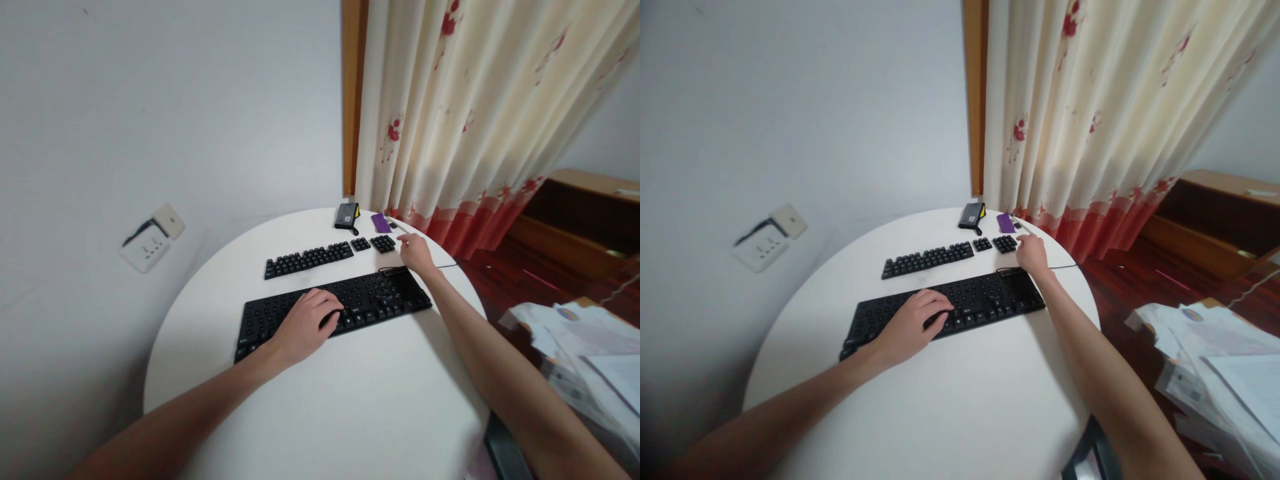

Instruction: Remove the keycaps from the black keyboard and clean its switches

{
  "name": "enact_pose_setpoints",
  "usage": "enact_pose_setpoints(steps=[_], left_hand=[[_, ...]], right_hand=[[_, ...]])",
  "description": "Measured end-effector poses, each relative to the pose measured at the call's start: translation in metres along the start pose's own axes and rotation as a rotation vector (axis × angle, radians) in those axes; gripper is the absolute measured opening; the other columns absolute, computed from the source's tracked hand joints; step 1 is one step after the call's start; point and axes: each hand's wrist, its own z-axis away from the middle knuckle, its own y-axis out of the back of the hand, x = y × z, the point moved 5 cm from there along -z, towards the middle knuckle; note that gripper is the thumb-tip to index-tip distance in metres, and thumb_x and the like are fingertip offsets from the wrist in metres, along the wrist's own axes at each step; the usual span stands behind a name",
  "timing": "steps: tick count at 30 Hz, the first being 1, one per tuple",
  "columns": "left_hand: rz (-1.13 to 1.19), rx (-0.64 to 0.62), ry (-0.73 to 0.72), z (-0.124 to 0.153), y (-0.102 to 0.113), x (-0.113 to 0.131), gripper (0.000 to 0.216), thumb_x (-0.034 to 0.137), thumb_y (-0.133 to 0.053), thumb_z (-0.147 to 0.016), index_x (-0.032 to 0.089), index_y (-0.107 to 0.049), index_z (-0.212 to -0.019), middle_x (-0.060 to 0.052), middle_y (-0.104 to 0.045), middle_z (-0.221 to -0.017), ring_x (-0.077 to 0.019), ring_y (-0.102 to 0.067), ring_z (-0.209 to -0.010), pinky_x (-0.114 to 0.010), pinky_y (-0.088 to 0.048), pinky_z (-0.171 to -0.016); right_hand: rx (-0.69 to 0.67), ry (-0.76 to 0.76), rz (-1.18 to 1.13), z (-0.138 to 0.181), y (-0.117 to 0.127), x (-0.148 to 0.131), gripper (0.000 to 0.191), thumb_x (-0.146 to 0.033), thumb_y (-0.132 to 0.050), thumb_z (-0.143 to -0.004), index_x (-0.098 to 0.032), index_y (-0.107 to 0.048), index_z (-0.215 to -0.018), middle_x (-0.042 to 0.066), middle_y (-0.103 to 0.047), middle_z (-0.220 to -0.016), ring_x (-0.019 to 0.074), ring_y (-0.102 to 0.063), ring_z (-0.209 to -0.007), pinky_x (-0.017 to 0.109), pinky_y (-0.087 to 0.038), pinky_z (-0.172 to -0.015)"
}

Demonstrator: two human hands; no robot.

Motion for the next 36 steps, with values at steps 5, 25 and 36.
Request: enact_pose_setpoints(steps=[5, 25, 36], left_hand=[[0.0, 0.008, 0.03, -0.005, 0.007, -0.006, 0.018, 0.018, -0.052, -0.092, 0.02, -0.068, -0.101, -0.005, -0.066, -0.102, -0.0189, -0.059, -0.098, -0.038, -0.048, -0.092], [-0.37, -0.1, 0.065, -0.207, -0.087, -0.04, 0.023, 0.029, -0.062, -0.089, 0.02, -0.074, -0.107, -0.011, -0.068, -0.1, -0.0263, -0.06, -0.099, -0.035, -0.048, -0.084], [-0.408, -0.127, 0.071, -0.217, -0.104, -0.04, 0.022, 0.029, -0.059, -0.092, 0.019, -0.077, -0.098, -0.012, -0.066, -0.106, -0.027, -0.053, -0.109, -0.036, -0.044, -0.09]], right_hand=[[-0.094, 0.108, -0.003, -0.009, -0.008, -0.002, 0.036, -0.015, -0.048, -0.088, -0.014, -0.072, -0.115, 0.015, -0.067, -0.113, 0.0242, -0.062, -0.105, 0.031, -0.042, -0.099], [-0.173, 0.094, -0.011, 0.001, -0.01, 0.008, 0.019, -0.019, -0.062, -0.081, -0.018, -0.078, -0.092, 0.01, -0.072, -0.099, 0.0217, -0.062, -0.102, 0.027, -0.045, -0.09], [-0.257, 0.06, -0.07, 0.003, -0.003, 0.023, 0.012, -0.014, -0.069, -0.074, -0.018, -0.078, -0.08, 0.006, -0.075, -0.084, 0.0187, -0.067, -0.083, 0.023, -0.046, -0.08]])
